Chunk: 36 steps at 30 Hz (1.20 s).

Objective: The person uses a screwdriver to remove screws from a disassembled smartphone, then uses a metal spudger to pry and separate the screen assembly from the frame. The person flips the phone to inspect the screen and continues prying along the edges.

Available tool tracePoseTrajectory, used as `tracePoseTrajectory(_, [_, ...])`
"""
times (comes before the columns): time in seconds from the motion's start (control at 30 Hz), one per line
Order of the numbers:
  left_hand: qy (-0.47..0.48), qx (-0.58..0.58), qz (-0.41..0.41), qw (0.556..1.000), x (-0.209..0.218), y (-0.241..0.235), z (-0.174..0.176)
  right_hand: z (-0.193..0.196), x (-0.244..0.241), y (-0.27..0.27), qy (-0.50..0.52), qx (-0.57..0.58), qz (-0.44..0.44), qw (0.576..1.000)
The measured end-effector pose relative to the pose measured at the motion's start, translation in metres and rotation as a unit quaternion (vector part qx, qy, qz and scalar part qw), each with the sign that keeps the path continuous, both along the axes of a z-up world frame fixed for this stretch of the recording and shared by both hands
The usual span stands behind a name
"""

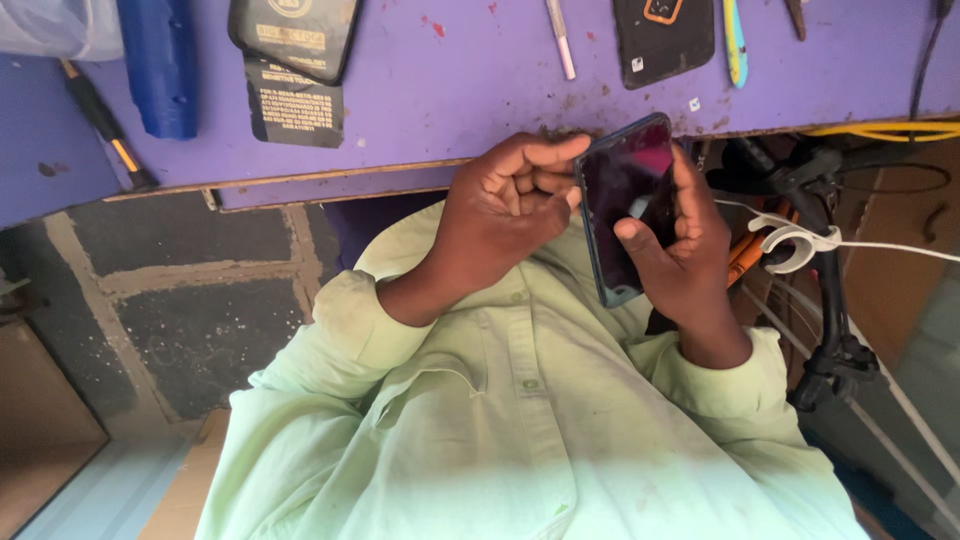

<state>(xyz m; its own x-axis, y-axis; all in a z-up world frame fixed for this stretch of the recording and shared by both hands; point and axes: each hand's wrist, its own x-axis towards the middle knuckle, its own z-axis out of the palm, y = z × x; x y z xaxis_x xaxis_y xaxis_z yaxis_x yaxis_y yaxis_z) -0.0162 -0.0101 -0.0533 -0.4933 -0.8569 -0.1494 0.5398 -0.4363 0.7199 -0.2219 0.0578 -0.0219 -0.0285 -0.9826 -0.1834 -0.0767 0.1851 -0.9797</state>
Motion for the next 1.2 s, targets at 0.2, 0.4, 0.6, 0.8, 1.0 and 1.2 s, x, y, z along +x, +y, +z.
tracePoseTrajectory(0.2, [-0.113, -0.041, 0.008, 0.993, 0.002, 0.004, 0.008, -0.002, -0.004, 0.002, 0.029, -0.004, 0.005, 1.000])
tracePoseTrajectory(0.4, [-0.116, -0.011, 0.006, 0.993, 0.006, 0.008, 0.011, -0.003, -0.013, 0.007, 0.054, -0.015, 0.040, 0.998])
tracePoseTrajectory(0.6, [-0.078, -0.005, -0.045, 0.996, 0.016, 0.009, 0.002, 0.002, -0.027, 0.009, 0.122, -0.017, 0.090, 0.988])
tracePoseTrajectory(0.8, [-0.103, 0.040, -0.099, 0.989, 0.022, 0.024, -0.021, 0.004, -0.042, 0.016, 0.315, -0.031, 0.148, 0.937])
tracePoseTrajectory(1.0, [-0.065, -0.033, -0.161, 0.984, 0.024, 0.023, -0.035, 0.005, -0.037, 0.000, 0.335, -0.003, 0.202, 0.920])
tracePoseTrajectory(1.2, [-0.102, -0.052, -0.188, 0.975, 0.035, 0.038, -0.055, 0.016, -0.039, -0.001, 0.327, -0.028, 0.272, 0.904])
